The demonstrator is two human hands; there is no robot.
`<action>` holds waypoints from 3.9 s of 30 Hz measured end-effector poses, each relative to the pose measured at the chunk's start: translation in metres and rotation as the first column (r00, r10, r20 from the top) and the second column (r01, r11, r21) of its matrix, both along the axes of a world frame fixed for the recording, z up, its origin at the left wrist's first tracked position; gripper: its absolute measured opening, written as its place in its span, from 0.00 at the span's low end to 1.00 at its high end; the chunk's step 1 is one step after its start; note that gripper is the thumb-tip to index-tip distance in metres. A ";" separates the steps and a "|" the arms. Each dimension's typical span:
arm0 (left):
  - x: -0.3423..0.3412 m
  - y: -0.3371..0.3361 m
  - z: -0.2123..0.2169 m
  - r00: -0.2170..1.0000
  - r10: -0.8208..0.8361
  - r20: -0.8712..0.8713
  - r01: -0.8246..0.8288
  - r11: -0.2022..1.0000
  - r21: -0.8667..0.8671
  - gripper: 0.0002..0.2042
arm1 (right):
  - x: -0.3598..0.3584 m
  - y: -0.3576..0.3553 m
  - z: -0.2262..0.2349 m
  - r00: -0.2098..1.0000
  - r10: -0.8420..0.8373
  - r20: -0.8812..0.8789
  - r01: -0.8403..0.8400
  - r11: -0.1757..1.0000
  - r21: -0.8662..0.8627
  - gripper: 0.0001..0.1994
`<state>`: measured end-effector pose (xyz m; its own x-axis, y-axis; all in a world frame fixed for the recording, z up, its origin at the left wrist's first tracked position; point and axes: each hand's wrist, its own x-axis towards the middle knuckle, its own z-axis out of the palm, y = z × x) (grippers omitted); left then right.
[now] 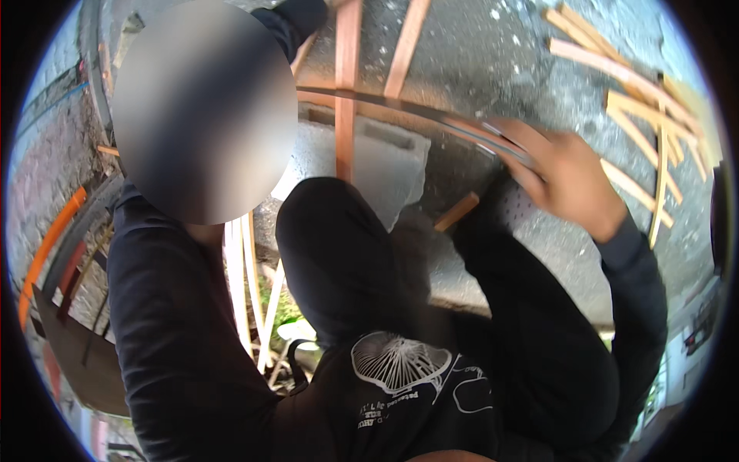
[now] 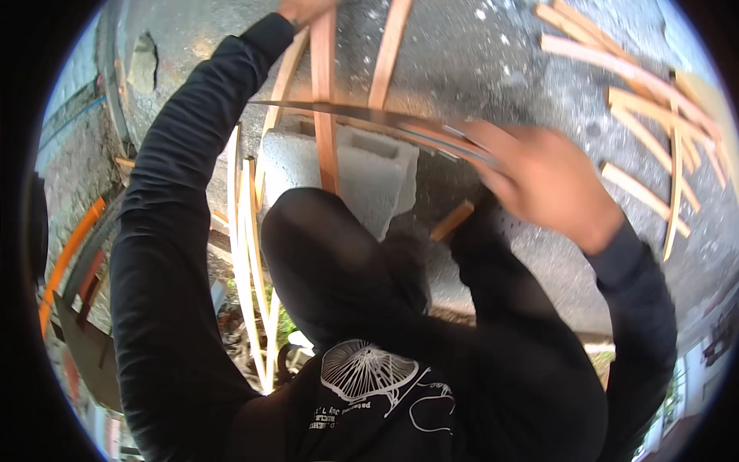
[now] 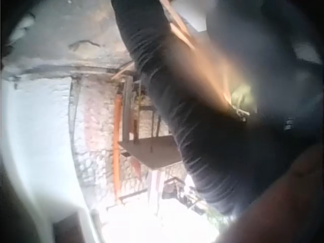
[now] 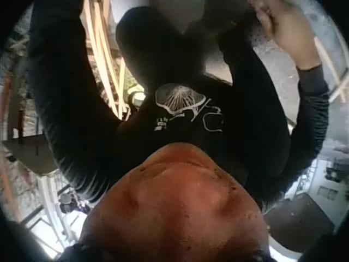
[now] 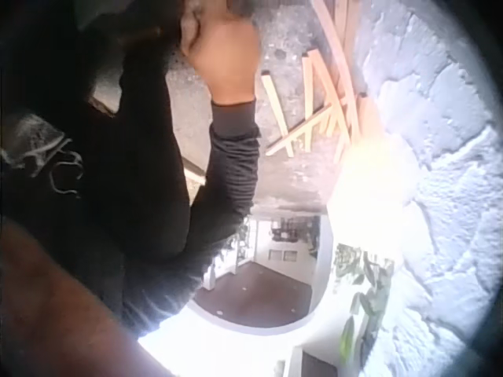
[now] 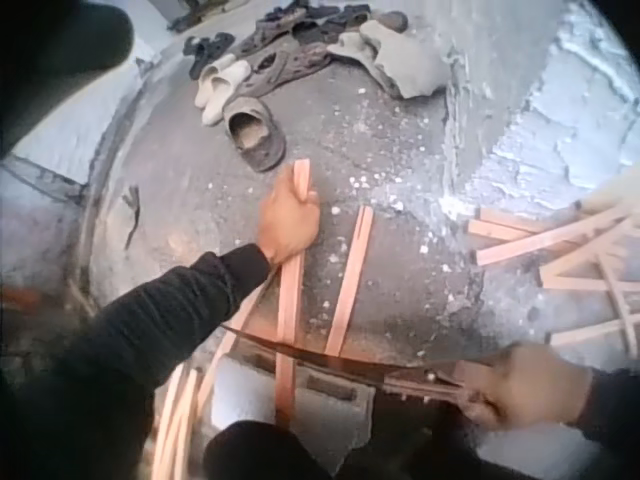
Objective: Sawing thin strips of wood on a cinder block.
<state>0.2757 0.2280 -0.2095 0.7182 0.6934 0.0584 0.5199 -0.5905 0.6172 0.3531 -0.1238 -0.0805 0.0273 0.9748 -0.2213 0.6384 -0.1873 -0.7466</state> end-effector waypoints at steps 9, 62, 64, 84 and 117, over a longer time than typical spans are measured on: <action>0.008 -0.004 0.003 0.992 0.066 -0.103 -0.076 0.993 -0.092 0.29 | 0.011 0.019 -0.002 0.998 -0.011 -0.057 0.007 0.997 -0.079 0.16; -0.009 0.004 0.035 0.996 -0.084 -0.041 0.094 0.846 0.525 0.27 | -0.003 -0.021 0.007 0.997 -0.080 -0.014 0.079 0.996 -0.041 0.17; -0.026 -0.002 0.079 0.954 0.028 0.298 -0.166 0.877 0.450 0.18 | -0.004 -0.031 0.005 0.995 -0.104 0.007 0.104 0.993 -0.053 0.17; -0.208 -0.192 0.037 0.871 0.461 -0.167 -0.433 0.883 0.179 0.07 | -0.043 -0.044 -0.003 0.990 -0.110 0.086 0.107 0.994 0.037 0.17; -0.202 -0.191 0.030 0.921 0.347 -0.175 -0.330 0.936 0.120 0.15 | -0.064 0.021 -0.015 0.991 -0.088 0.097 0.096 0.992 -0.080 0.19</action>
